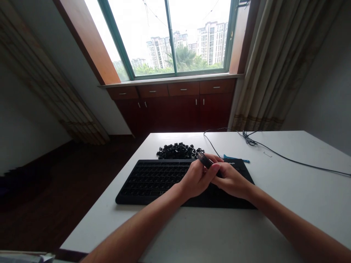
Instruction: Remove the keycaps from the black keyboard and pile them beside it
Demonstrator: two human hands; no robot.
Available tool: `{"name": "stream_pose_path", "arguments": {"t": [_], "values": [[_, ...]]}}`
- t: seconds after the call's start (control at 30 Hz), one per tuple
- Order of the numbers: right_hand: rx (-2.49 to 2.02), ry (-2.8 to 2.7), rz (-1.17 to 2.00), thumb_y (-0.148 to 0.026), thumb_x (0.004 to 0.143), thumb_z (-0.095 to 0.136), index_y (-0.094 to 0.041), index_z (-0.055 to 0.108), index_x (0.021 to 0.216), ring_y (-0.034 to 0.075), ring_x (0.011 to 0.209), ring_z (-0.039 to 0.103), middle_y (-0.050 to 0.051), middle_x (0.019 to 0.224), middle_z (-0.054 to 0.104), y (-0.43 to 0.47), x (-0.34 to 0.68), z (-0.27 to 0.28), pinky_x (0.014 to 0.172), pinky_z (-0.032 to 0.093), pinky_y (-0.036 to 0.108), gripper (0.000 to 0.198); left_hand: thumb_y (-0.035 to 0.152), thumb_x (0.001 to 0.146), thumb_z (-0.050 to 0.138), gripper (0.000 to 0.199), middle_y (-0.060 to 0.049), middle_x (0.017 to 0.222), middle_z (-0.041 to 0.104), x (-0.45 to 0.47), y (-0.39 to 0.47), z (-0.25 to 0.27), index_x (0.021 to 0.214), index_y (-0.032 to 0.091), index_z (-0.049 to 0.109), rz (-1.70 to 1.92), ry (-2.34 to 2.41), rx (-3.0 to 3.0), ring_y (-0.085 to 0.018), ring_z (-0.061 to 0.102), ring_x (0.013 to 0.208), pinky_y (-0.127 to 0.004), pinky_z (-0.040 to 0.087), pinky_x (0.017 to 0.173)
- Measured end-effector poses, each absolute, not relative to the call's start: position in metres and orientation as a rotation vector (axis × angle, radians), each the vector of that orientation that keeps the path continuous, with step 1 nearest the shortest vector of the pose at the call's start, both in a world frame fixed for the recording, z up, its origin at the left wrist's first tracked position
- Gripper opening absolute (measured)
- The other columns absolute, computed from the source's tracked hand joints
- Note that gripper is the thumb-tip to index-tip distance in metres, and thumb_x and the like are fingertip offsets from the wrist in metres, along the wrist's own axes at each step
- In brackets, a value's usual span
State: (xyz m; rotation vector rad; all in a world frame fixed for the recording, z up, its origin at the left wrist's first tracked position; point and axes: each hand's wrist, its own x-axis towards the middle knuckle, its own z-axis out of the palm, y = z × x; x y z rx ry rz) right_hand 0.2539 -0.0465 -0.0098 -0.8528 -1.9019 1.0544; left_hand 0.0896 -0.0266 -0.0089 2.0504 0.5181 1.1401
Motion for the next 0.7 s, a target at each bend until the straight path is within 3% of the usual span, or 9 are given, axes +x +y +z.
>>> {"name": "stream_pose_path", "arguments": {"t": [0.07,0.13,0.33,0.7], "values": [[-0.907,-1.882,1.064,-0.026,0.091,0.065,-0.018,0.072,0.083,0.022,0.081,0.068,0.004,0.082,0.07,-0.045,0.253,-0.01,0.066,0.055,0.029,0.013,0.031,0.102,0.049,0.02,-0.014,0.12,0.068,0.089,-0.026,-0.009,0.109,0.015,0.058,1.096,0.533,2.03,-0.024,0.068,0.109,-0.039,0.055,0.096],[-0.922,-1.883,1.017,-0.021,0.089,0.064,-0.019,0.072,0.083,0.021,0.077,0.067,0.003,0.077,0.068,-0.046,0.25,-0.011,0.065,0.054,0.029,0.01,0.029,0.102,0.05,0.017,-0.014,0.122,0.068,0.089,-0.027,-0.009,0.109,0.016,0.058,1.084,0.521,2.053,-0.024,0.067,0.111,-0.039,0.054,0.098],[-0.839,-1.912,0.747,-0.003,0.084,0.052,-0.019,0.07,0.099,0.021,0.088,0.066,0.006,0.096,0.072,-0.05,0.243,-0.02,0.078,0.054,0.034,0.029,0.019,0.099,0.05,0.002,-0.016,0.125,0.066,0.091,-0.032,-0.013,0.101,0.018,0.051,1.18,0.311,2.173,-0.023,0.065,0.118,-0.041,0.052,0.104],[-0.69,-1.931,0.793,-0.006,0.086,0.053,-0.019,0.069,0.106,0.021,0.09,0.067,0.008,0.104,0.073,-0.047,0.244,-0.019,0.075,0.055,0.033,0.029,0.019,0.097,0.055,0.006,-0.015,0.122,0.068,0.093,-0.03,-0.014,0.102,0.019,0.052,1.281,0.245,2.218,-0.023,0.066,0.114,-0.042,0.056,0.099]]}}
